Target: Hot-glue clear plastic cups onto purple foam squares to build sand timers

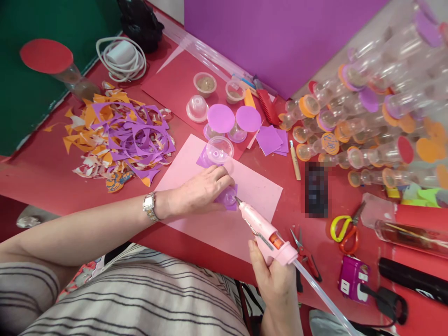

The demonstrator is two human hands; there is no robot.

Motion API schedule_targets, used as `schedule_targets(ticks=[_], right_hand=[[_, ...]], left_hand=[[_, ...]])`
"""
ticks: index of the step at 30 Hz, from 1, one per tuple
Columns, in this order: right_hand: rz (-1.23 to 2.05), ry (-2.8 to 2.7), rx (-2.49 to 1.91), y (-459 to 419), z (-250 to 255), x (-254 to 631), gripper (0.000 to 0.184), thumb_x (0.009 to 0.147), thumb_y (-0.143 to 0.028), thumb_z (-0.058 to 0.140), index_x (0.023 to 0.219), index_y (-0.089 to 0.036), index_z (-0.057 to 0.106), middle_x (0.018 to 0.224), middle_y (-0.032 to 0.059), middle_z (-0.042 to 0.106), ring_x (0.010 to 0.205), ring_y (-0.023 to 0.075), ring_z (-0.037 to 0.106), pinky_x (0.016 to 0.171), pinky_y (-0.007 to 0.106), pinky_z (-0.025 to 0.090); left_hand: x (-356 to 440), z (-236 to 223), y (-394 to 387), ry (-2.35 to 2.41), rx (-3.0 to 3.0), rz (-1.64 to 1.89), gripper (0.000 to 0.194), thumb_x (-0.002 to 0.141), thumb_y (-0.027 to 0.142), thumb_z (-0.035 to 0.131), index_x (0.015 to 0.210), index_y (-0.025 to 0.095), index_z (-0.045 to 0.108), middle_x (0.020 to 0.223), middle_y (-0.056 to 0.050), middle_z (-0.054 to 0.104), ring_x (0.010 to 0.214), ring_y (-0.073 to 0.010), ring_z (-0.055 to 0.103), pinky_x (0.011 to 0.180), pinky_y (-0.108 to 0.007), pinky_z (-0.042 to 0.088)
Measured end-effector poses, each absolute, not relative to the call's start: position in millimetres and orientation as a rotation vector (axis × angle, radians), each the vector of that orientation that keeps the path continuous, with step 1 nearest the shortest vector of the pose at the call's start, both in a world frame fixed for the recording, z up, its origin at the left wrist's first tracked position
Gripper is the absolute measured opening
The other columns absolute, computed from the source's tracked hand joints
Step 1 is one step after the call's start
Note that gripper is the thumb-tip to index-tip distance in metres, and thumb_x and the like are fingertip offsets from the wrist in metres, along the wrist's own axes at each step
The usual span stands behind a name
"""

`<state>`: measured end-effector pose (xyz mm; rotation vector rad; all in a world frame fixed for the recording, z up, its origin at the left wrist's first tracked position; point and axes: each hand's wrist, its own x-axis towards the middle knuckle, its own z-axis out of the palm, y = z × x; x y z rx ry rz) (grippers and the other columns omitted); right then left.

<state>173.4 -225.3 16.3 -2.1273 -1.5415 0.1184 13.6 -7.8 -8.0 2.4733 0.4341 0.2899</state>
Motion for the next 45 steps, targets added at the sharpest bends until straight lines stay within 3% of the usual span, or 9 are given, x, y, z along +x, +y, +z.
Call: schedule_targets(ticks=[14, 18, 24, 29, 33, 38, 45], right_hand=[[0.143, -1.484, -2.134, -218.2, 15.9, 171.4, 0.034, 0.088, -0.048, 0.064, 0.071, -0.019, 0.065, 0.055, 0.0027, 0.063, 0.047, 0.0170, 0.059, 0.045, 0.027, 0.048], [0.149, -1.587, -2.102, -220.4, 18.4, 180.2, 0.028, 0.088, -0.042, 0.067, 0.072, -0.019, 0.069, 0.054, 0.0030, 0.061, 0.049, 0.0181, 0.060, 0.047, 0.028, 0.049], [0.190, -1.548, -2.124, -226.7, 19.2, 180.0, 0.025, 0.090, -0.036, 0.064, 0.077, -0.017, 0.072, 0.061, 0.0059, 0.069, 0.052, 0.0194, 0.066, 0.048, 0.028, 0.053], [0.250, -1.498, -2.155, -231.9, 14.1, 173.3, 0.018, 0.087, -0.032, 0.067, 0.083, -0.015, 0.073, 0.071, 0.0087, 0.075, 0.061, 0.0223, 0.072, 0.055, 0.030, 0.058], [0.264, -1.490, -2.143, -229.1, 15.4, 177.6, 0.022, 0.087, -0.037, 0.067, 0.085, -0.016, 0.074, 0.074, 0.0096, 0.077, 0.065, 0.0232, 0.074, 0.058, 0.030, 0.060], [0.240, -1.445, -2.144, -218.3, 21.1, 175.7, 0.030, 0.086, -0.046, 0.067, 0.076, -0.018, 0.070, 0.062, 0.0060, 0.072, 0.056, 0.0208, 0.068, 0.051, 0.029, 0.054], [0.229, -1.468, -2.146, -214.7, 20.8, 174.6, 0.033, 0.088, -0.045, 0.066, 0.067, -0.019, 0.062, 0.048, -0.0008, 0.058, 0.041, 0.0149, 0.055, 0.042, 0.026, 0.043]], left_hand=[[14.3, -8.2, -8.4, 0.440, 2.522, 0.308, 0.037, 0.087, 0.037, 0.070, 0.108, 0.009, 0.061, 0.109, -0.016, 0.059, 0.097, -0.0267, 0.056, 0.087, -0.038, 0.048], [14.2, -8.7, -8.7, 0.430, 2.524, 0.328, 0.034, 0.087, 0.035, 0.069, 0.108, 0.009, 0.061, 0.108, -0.016, 0.060, 0.096, -0.0263, 0.056, 0.086, -0.038, 0.048], [14.0, -6.8, -8.1, 0.419, 2.505, 0.302, 0.025, 0.086, 0.020, 0.062, 0.109, 0.011, 0.062, 0.111, -0.015, 0.058, 0.096, -0.0257, 0.055, 0.087, -0.037, 0.047], [12.9, -5.4, -6.6, 0.426, 2.481, 0.297, 0.046, 0.080, 0.038, 0.077, 0.112, 0.010, 0.060, 0.113, -0.016, 0.057, 0.098, -0.0276, 0.053, 0.087, -0.038, 0.047], [13.4, -5.7, -7.3, 0.457, 2.521, 0.321, 0.047, 0.078, 0.041, 0.079, 0.106, 0.009, 0.060, 0.108, -0.015, 0.059, 0.095, -0.0267, 0.053, 0.085, -0.037, 0.047], [15.1, -5.6, -7.4, 0.448, 2.541, 0.314, 0.043, 0.079, 0.037, 0.079, 0.105, 0.008, 0.061, 0.107, -0.016, 0.060, 0.094, -0.0266, 0.053, 0.085, -0.037, 0.046], [15.7, -4.1, -6.3, 0.433, 2.534, 0.282, 0.040, 0.080, 0.032, 0.077, 0.108, 0.008, 0.062, 0.106, -0.015, 0.061, 0.092, -0.0255, 0.052, 0.082, -0.036, 0.045]])
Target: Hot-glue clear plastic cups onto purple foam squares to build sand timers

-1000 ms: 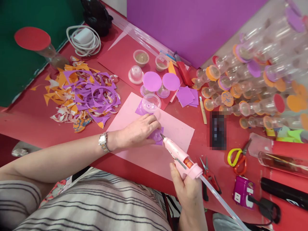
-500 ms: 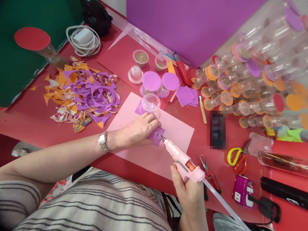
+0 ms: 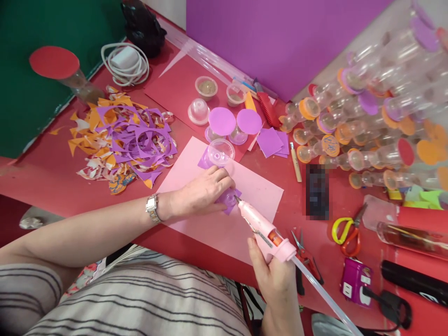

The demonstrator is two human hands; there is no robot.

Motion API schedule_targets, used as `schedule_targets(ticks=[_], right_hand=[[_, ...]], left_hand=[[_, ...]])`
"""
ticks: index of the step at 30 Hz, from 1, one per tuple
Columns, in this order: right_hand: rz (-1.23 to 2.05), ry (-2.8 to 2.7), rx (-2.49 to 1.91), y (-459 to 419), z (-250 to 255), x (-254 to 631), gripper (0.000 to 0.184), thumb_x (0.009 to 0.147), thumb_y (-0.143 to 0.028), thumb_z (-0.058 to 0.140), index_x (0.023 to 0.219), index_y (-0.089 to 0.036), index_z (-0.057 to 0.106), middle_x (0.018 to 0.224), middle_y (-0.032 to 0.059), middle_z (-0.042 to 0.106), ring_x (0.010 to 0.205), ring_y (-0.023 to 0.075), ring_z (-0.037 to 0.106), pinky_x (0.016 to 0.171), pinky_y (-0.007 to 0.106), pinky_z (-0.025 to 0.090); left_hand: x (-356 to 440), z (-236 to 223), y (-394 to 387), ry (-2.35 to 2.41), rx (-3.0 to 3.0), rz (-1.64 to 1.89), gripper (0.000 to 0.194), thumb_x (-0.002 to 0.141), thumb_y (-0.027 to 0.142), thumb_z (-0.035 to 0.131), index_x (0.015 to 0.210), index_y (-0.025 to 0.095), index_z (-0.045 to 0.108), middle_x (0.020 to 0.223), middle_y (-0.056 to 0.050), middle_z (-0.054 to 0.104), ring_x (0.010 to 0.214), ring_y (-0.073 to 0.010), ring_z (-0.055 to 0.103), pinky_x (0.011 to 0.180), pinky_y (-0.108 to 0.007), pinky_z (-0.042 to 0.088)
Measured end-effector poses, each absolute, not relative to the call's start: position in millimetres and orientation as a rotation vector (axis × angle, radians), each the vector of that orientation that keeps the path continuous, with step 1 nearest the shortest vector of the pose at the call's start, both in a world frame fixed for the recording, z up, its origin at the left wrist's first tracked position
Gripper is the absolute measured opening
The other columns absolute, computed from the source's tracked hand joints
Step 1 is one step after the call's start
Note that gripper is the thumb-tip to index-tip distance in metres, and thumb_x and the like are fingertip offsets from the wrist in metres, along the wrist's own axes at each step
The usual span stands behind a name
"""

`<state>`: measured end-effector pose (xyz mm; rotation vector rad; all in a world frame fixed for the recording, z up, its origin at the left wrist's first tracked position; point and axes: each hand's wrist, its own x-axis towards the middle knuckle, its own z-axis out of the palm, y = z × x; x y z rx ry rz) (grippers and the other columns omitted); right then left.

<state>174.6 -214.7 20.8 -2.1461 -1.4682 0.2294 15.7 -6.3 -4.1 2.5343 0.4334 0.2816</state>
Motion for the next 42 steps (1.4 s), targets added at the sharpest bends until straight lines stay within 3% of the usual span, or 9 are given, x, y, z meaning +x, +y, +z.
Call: schedule_targets(ticks=[7, 11, 18, 21, 30, 37, 42], right_hand=[[0.108, -1.611, -2.100, -219.2, 13.2, 181.4, 0.028, 0.090, -0.042, 0.064, 0.078, -0.018, 0.072, 0.063, 0.0061, 0.070, 0.053, 0.0205, 0.065, 0.049, 0.030, 0.053], [0.122, -1.666, -2.078, -220.4, 17.8, 182.0, 0.028, 0.092, -0.039, 0.063, 0.076, -0.018, 0.073, 0.061, 0.0072, 0.069, 0.052, 0.0202, 0.065, 0.048, 0.029, 0.053], [0.236, -1.595, -2.128, -226.0, 19.3, 183.7, 0.023, 0.090, -0.035, 0.065, 0.077, -0.018, 0.072, 0.063, 0.0068, 0.071, 0.053, 0.0202, 0.067, 0.049, 0.028, 0.054], [0.244, -1.579, -2.130, -223.4, 17.4, 185.2, 0.025, 0.087, -0.042, 0.068, 0.078, -0.018, 0.072, 0.067, 0.0066, 0.074, 0.059, 0.0209, 0.070, 0.052, 0.028, 0.055], [0.166, -1.436, -2.200, -210.6, 18.3, 174.5, 0.044, 0.086, -0.060, 0.060, 0.072, -0.019, 0.067, 0.057, 0.0052, 0.068, 0.050, 0.0196, 0.065, 0.047, 0.029, 0.053], [0.179, -1.530, -2.155, -224.7, 8.3, 181.4, 0.028, 0.086, -0.044, 0.067, 0.078, -0.018, 0.072, 0.068, 0.0078, 0.074, 0.059, 0.0225, 0.070, 0.055, 0.030, 0.057], [0.237, -1.572, -2.164, -226.8, 14.3, 181.3, 0.020, 0.086, -0.035, 0.068, 0.077, -0.018, 0.074, 0.068, 0.0085, 0.075, 0.060, 0.0229, 0.071, 0.055, 0.031, 0.058]], left_hand=[[16.5, -6.4, -6.7, 0.424, 2.544, 0.309, 0.031, 0.084, 0.029, 0.071, 0.107, 0.010, 0.062, 0.105, -0.014, 0.061, 0.091, -0.0248, 0.052, 0.082, -0.035, 0.044], [15.1, -5.6, -7.1, 0.421, 2.544, 0.319, 0.029, 0.085, 0.028, 0.069, 0.107, 0.010, 0.063, 0.105, -0.014, 0.061, 0.091, -0.0245, 0.051, 0.082, -0.035, 0.044], [13.9, -4.8, -6.2, 0.431, 2.582, 0.321, 0.048, 0.076, 0.038, 0.082, 0.106, 0.009, 0.060, 0.107, -0.014, 0.060, 0.092, -0.0252, 0.051, 0.082, -0.035, 0.044], [14.7, -4.6, -6.4, 0.444, 2.596, 0.326, 0.041, 0.080, 0.037, 0.079, 0.103, 0.009, 0.060, 0.104, -0.014, 0.061, 0.091, -0.0250, 0.051, 0.082, -0.036, 0.043], [15.7, -5.7, -7.2, 0.436, 2.576, 0.325, 0.031, 0.081, 0.028, 0.073, 0.103, 0.010, 0.061, 0.104, -0.014, 0.061, 0.090, -0.0248, 0.050, 0.081, -0.035, 0.043], [15.4, -9.0, -7.5, 0.424, 2.564, 0.332, 0.029, 0.083, 0.028, 0.068, 0.106, 0.010, 0.061, 0.106, -0.015, 0.061, 0.092, -0.0254, 0.050, 0.081, -0.036, 0.042], [14.2, -6.3, -6.4, 0.432, 2.560, 0.296, 0.038, 0.079, 0.031, 0.076, 0.107, 0.010, 0.060, 0.109, -0.015, 0.061, 0.094, -0.0262, 0.050, 0.082, -0.036, 0.042]])
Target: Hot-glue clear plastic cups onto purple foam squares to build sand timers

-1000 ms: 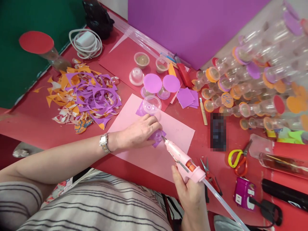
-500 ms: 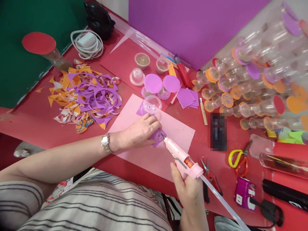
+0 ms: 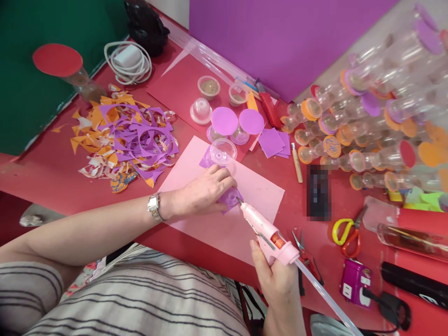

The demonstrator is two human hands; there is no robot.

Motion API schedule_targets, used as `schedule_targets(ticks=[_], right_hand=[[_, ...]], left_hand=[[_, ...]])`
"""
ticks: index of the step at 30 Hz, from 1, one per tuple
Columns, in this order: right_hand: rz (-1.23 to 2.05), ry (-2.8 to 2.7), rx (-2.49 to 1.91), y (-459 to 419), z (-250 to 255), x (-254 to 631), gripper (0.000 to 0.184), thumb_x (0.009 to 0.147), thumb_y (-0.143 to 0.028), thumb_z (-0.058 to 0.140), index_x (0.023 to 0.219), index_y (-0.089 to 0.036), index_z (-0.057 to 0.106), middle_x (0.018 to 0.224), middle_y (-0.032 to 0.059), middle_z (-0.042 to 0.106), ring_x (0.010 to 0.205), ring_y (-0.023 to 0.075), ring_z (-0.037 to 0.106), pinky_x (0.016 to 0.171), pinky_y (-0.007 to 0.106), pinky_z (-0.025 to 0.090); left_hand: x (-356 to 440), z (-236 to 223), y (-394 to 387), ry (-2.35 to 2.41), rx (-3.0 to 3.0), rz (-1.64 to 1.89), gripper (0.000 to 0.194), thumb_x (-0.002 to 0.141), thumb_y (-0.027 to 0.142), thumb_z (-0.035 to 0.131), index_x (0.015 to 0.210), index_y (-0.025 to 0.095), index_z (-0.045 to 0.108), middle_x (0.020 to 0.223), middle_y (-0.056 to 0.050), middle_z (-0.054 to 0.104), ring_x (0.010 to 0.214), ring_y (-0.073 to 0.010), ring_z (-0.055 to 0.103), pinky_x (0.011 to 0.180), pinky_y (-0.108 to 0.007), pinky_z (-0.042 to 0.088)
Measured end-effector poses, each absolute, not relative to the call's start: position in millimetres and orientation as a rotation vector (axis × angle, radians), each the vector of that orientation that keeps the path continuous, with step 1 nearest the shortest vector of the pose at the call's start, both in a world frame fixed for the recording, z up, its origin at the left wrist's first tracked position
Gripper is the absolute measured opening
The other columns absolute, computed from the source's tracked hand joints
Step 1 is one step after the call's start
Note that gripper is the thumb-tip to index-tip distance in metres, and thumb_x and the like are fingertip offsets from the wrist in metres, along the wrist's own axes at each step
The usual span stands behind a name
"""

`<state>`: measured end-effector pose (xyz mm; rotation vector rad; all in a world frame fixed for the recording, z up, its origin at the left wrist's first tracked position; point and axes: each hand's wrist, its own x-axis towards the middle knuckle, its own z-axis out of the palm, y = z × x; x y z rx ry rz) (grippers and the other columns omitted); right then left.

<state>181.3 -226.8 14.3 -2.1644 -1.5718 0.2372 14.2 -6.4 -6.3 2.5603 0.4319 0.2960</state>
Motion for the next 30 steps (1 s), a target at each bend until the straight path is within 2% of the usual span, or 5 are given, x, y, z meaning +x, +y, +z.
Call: schedule_targets(ticks=[9, 15, 20, 26, 30], right_hand=[[0.063, -1.529, -2.129, -214.7, 17.4, 174.5, 0.037, 0.088, -0.053, 0.063, 0.074, -0.019, 0.067, 0.061, 0.0060, 0.069, 0.055, 0.0205, 0.065, 0.049, 0.030, 0.051], [0.134, -1.506, -2.161, -212.8, 16.0, 173.6, 0.035, 0.088, -0.050, 0.063, 0.072, -0.019, 0.066, 0.055, 0.0028, 0.066, 0.048, 0.0182, 0.062, 0.045, 0.029, 0.051], [0.124, -1.579, -2.110, -217.0, 16.7, 175.5, 0.028, 0.088, -0.043, 0.065, 0.076, -0.018, 0.071, 0.065, 0.0063, 0.072, 0.055, 0.0207, 0.069, 0.050, 0.030, 0.055], [0.123, -1.551, -2.117, -217.6, 13.9, 175.5, 0.028, 0.088, -0.044, 0.066, 0.078, -0.017, 0.069, 0.063, 0.0062, 0.071, 0.053, 0.0205, 0.067, 0.049, 0.030, 0.053], [0.173, -1.550, -2.134, -219.8, 9.2, 178.1, 0.023, 0.085, -0.039, 0.070, 0.084, -0.016, 0.069, 0.068, 0.0070, 0.072, 0.059, 0.0228, 0.070, 0.054, 0.032, 0.056]], left_hand=[[14.5, -5.3, -8.0, 0.446, 2.580, 0.316, 0.031, 0.082, 0.031, 0.073, 0.102, 0.010, 0.061, 0.105, -0.015, 0.061, 0.092, -0.0259, 0.051, 0.082, -0.036, 0.042], [15.4, -7.3, -8.6, 0.430, 2.568, 0.319, 0.026, 0.089, 0.031, 0.062, 0.105, 0.010, 0.063, 0.105, -0.015, 0.062, 0.092, -0.0265, 0.051, 0.081, -0.037, 0.043], [15.4, -9.7, -9.3, 0.437, 2.566, 0.334, 0.026, 0.090, 0.031, 0.061, 0.105, 0.010, 0.063, 0.104, -0.015, 0.062, 0.091, -0.0262, 0.051, 0.081, -0.037, 0.043], [15.3, -9.4, -8.9, 0.429, 2.574, 0.334, 0.026, 0.091, 0.031, 0.061, 0.106, 0.011, 0.062, 0.106, -0.015, 0.061, 0.092, -0.0260, 0.051, 0.081, -0.037, 0.043], [15.3, -9.0, -9.1, 0.429, 2.567, 0.328, 0.028, 0.091, 0.033, 0.062, 0.106, 0.010, 0.063, 0.105, -0.015, 0.061, 0.093, -0.0265, 0.052, 0.081, -0.037, 0.043]])
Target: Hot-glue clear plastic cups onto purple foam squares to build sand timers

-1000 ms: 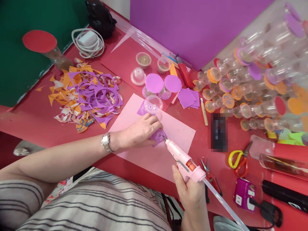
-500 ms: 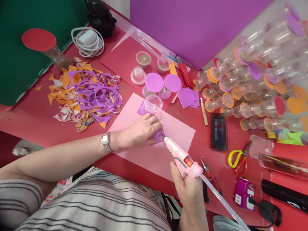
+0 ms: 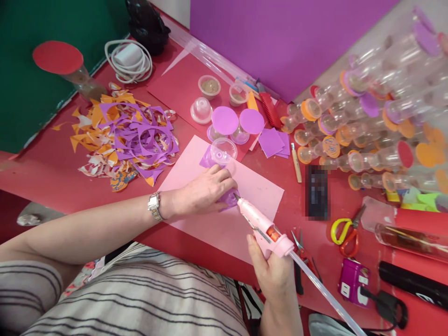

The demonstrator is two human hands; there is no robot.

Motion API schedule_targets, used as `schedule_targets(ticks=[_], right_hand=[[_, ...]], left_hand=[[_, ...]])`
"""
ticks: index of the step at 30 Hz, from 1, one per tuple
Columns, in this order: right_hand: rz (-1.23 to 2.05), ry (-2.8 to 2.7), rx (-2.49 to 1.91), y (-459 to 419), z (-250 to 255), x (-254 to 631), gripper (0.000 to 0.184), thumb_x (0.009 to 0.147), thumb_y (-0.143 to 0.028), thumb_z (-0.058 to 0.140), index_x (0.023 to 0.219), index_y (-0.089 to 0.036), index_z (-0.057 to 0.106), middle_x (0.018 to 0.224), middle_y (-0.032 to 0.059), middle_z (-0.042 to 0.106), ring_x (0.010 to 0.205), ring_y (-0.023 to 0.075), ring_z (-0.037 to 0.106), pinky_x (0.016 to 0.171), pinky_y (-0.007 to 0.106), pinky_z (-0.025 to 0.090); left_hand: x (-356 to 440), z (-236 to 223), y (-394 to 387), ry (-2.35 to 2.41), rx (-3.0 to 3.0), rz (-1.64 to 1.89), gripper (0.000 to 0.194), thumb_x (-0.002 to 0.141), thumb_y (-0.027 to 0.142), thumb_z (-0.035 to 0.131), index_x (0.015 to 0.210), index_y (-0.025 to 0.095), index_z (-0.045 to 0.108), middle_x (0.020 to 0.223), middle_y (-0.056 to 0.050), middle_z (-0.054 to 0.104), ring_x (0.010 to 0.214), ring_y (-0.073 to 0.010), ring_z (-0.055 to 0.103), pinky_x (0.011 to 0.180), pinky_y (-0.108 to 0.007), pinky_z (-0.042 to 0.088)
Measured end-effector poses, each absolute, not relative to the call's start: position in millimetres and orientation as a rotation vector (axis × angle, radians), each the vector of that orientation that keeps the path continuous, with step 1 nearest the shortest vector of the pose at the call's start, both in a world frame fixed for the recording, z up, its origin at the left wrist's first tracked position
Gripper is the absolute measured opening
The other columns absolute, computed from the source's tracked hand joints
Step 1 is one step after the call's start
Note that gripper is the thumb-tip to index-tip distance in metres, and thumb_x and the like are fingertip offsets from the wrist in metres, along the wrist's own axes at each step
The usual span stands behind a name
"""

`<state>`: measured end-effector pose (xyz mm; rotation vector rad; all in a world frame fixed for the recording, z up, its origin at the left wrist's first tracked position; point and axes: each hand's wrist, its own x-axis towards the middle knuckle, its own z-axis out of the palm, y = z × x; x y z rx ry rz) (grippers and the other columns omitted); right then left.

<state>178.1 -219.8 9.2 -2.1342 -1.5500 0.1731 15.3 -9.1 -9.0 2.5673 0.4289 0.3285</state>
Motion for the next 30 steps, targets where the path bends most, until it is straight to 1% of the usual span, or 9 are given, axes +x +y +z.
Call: schedule_targets(ticks=[3, 5, 10, 15, 19, 21, 24, 30], right_hand=[[0.198, -1.560, -2.139, -223.7, 9.4, 180.2, 0.018, 0.086, -0.034, 0.069, 0.084, -0.016, 0.070, 0.071, 0.0078, 0.074, 0.061, 0.0227, 0.072, 0.055, 0.031, 0.057], [0.202, -1.564, -2.141, -224.1, 11.9, 180.1, 0.018, 0.087, -0.034, 0.069, 0.083, -0.017, 0.070, 0.071, 0.0074, 0.074, 0.060, 0.0218, 0.071, 0.054, 0.030, 0.057], [0.092, -1.579, -2.102, -217.1, 19.0, 177.1, 0.028, 0.088, -0.045, 0.064, 0.077, -0.020, 0.067, 0.062, 0.0044, 0.070, 0.053, 0.0208, 0.067, 0.049, 0.030, 0.052], [0.070, -1.652, -2.129, -217.1, 19.9, 178.8, 0.031, 0.088, -0.048, 0.064, 0.077, -0.020, 0.070, 0.065, 0.0064, 0.071, 0.057, 0.0223, 0.068, 0.053, 0.032, 0.054], [0.019, -1.630, -2.101, -216.9, 21.0, 176.2, 0.034, 0.091, -0.047, 0.061, 0.073, -0.019, 0.069, 0.060, 0.0052, 0.070, 0.052, 0.0200, 0.066, 0.049, 0.030, 0.053], [0.017, -1.623, -2.086, -214.7, 22.6, 173.6, 0.034, 0.090, -0.047, 0.061, 0.072, -0.019, 0.068, 0.058, 0.0046, 0.069, 0.050, 0.0194, 0.065, 0.047, 0.029, 0.052], [0.043, -1.584, -2.102, -212.4, 23.5, 171.8, 0.034, 0.090, -0.048, 0.062, 0.074, -0.019, 0.067, 0.060, 0.0051, 0.069, 0.052, 0.0202, 0.066, 0.048, 0.029, 0.052], [0.088, -1.580, -2.102, -220.9, 11.7, 177.8, 0.026, 0.088, -0.041, 0.067, 0.077, -0.018, 0.067, 0.059, 0.0041, 0.068, 0.049, 0.0190, 0.064, 0.045, 0.028, 0.050]], left_hand=[[15.4, -9.7, -9.0, 0.429, 2.562, 0.328, 0.027, 0.090, 0.032, 0.062, 0.106, 0.010, 0.063, 0.105, -0.015, 0.061, 0.093, -0.0265, 0.052, 0.081, -0.037, 0.043], [15.4, -9.7, -8.8, 0.427, 2.561, 0.336, 0.025, 0.091, 0.031, 0.061, 0.106, 0.010, 0.063, 0.104, -0.015, 0.061, 0.092, -0.0264, 0.052, 0.081, -0.038, 0.043], [14.8, -7.1, -8.3, 0.431, 2.571, 0.334, 0.023, 0.093, 0.030, 0.057, 0.104, 0.011, 0.063, 0.103, -0.015, 0.062, 0.091, -0.0257, 0.052, 0.081, -0.037, 0.043], [14.7, -5.7, -8.3, 0.430, 2.571, 0.312, 0.025, 0.093, 0.031, 0.056, 0.105, 0.010, 0.063, 0.106, -0.016, 0.062, 0.090, -0.0257, 0.053, 0.081, -0.037, 0.043], [15.0, -7.0, -8.6, 0.437, 2.566, 0.332, 0.023, 0.094, 0.030, 0.054, 0.103, 0.010, 0.062, 0.104, -0.016, 0.061, 0.089, -0.0257, 0.052, 0.080, -0.037, 0.044], [15.0, -7.4, -8.7, 0.430, 2.571, 0.335, 0.023, 0.094, 0.030, 0.054, 0.104, 0.010, 0.062, 0.104, -0.016, 0.061, 0.089, -0.0254, 0.052, 0.080, -0.037, 0.044], [14.9, -7.1, -8.8, 0.435, 2.569, 0.330, 0.024, 0.094, 0.031, 0.055, 0.103, 0.011, 0.063, 0.103, -0.015, 0.061, 0.089, -0.0248, 0.052, 0.080, -0.036, 0.044], [14.9, -7.9, -9.1, 0.433, 2.566, 0.340, 0.024, 0.094, 0.031, 0.053, 0.103, 0.011, 0.063, 0.102, -0.015, 0.061, 0.089, -0.0251, 0.053, 0.080, -0.037, 0.045]])
